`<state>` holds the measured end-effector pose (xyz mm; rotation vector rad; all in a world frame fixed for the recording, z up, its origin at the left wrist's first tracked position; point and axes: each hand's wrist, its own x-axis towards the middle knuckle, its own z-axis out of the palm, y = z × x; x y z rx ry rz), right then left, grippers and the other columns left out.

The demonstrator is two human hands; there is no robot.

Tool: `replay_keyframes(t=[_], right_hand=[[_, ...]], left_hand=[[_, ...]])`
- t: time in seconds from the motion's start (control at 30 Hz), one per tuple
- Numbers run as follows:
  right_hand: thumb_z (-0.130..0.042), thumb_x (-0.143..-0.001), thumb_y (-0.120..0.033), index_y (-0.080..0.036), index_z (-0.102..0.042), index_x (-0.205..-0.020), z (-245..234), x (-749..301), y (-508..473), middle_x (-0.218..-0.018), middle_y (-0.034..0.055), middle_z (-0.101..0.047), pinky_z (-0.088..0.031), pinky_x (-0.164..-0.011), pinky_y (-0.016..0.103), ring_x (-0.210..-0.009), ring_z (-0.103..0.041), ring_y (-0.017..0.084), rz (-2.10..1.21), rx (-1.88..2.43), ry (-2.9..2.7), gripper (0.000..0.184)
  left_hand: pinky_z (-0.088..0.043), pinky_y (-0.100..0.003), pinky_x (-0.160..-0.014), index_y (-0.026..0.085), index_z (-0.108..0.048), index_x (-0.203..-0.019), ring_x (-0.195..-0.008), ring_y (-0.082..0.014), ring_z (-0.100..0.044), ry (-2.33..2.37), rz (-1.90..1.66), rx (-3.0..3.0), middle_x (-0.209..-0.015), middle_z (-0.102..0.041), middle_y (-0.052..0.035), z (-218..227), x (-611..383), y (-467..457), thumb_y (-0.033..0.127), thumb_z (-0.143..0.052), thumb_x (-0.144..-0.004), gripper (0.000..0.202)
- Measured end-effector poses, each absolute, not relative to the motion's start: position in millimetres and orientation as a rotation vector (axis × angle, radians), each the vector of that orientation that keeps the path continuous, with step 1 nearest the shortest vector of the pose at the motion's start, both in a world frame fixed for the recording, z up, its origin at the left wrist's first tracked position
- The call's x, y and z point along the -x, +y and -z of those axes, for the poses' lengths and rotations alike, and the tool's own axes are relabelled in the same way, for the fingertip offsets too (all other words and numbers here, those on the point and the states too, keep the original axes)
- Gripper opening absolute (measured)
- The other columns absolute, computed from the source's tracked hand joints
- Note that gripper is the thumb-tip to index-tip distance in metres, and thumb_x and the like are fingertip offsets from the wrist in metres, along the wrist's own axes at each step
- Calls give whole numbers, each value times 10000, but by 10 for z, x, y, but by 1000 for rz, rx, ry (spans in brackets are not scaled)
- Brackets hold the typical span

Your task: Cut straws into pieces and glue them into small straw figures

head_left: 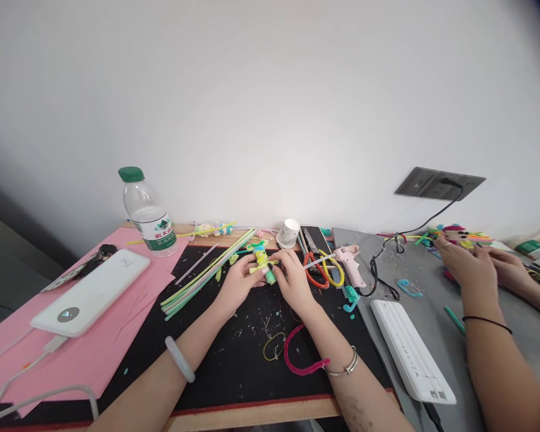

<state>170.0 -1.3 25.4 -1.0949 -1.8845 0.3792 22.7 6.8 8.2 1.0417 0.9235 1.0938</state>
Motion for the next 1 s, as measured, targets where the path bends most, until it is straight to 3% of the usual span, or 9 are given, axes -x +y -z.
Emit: replay_keyframes(t=[0.23, 0.63, 0.87, 1.0], right_hand=[[-432, -804, -97, -209, -532, -904, -234, -1684, -1, -935, 60, -520, -428, -786, 330, -892, -511, 191, -369, 1097, -1863, 180], [-437, -812, -109, -209, -536, -896, -229, -1698, -5, -913, 54, -525, -431, -709, 309, -827, -518, 184, -345, 1138, -1846, 165], [-463, -810, -134, -207, -493, -1063, -218, -1713, -11, -936, 63, -535, -428, -717, 321, -819, -505, 190, -258, 1194, -1810, 265], [-477, -815, -167, -198, -519, -914, -256, -1755, -2, -932, 67, -546, -382, -817, 376, -923, -467, 223, -99, 1253, -1830, 112]], left_hand=[[-528, -239, -639, 157, -505, -1071, -655, -105, -627, 930, -1104, -1016, -876, -642, -35, -81, -230, 72, 330, -697, -668, 479], [-515, -267, -695, 174, -478, -1175, -758, -128, -614, 895, -1116, -1107, -1026, -616, -73, -71, -228, 56, 349, -652, -705, 531], [-500, -269, -683, 190, -410, -1192, -851, -162, -605, 926, -1146, -1189, -1100, -583, -100, -53, -225, 82, 345, -618, -733, 527], [-481, -291, -744, 218, -357, -1075, -858, -155, -612, 869, -1245, -1194, -1040, -616, -72, -22, -229, 91, 303, -641, -718, 464]])
